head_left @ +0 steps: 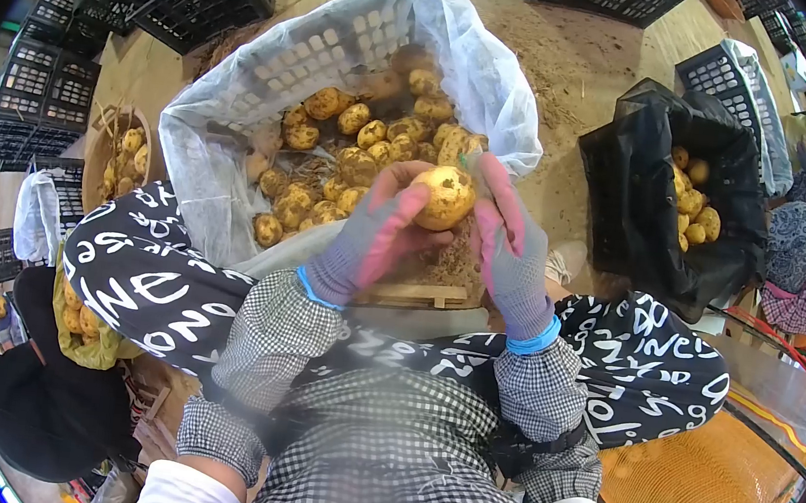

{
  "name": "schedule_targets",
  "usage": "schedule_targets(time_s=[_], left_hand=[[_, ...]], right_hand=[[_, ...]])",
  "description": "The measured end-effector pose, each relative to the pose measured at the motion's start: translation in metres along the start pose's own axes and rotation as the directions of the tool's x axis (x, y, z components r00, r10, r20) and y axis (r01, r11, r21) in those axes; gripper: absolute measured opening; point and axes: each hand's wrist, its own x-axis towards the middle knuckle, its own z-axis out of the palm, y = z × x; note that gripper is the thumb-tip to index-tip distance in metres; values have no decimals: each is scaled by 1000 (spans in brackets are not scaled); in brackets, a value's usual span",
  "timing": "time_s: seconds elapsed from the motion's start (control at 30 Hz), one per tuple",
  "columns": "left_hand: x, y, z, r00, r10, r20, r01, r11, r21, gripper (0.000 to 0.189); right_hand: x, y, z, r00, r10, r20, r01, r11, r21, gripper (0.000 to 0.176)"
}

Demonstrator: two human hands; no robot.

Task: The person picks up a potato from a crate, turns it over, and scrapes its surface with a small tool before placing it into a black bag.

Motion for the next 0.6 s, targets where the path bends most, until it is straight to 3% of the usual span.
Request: schedule_targets(time_s=[0.13, 0.17, 0.23, 0.27, 0.33, 0.4, 0.43, 0.53, 0.6], left_hand=[[9, -7, -14, 978, 208, 9, -205, 953, 224, 53], [8, -8, -17, 979, 203, 21, -203, 956, 211, 56], [2, 1, -7, 980, 196, 44, -200, 962, 185, 61], [4, 0, -7, 958, 285, 41, -286, 922, 261, 64], [6, -3, -5, 891, 451, 57, -434, 804, 407, 69], [5, -1, 0, 784, 598, 164, -529, 508, 679, 71], [3, 0, 5, 726, 647, 233, -541, 327, 775, 72], [-4, 4, 13, 752, 601, 272, -522, 290, 802, 60], [-9, 13, 7, 873, 451, 187, -473, 684, 556, 53]], right_hand=[[-5, 4, 5, 994, -50, 95, 49, 999, 16, 44], [-11, 5, 6, 988, -52, 147, 45, 998, 53, 44], [-9, 6, 4, 994, -41, 98, 28, 991, 130, 43], [-1, 7, -2, 1000, -22, -4, 22, 985, 173, 43], [3, 5, -5, 995, 79, -53, -63, 963, 263, 45], [0, -2, -6, 973, 223, 52, -227, 912, 342, 49], [0, -2, -5, 969, 222, 110, -247, 875, 415, 51], [-4, 3, 1, 953, 172, 250, -292, 747, 598, 57], [-4, 3, 1, 955, 93, 281, -268, 677, 686, 58]])
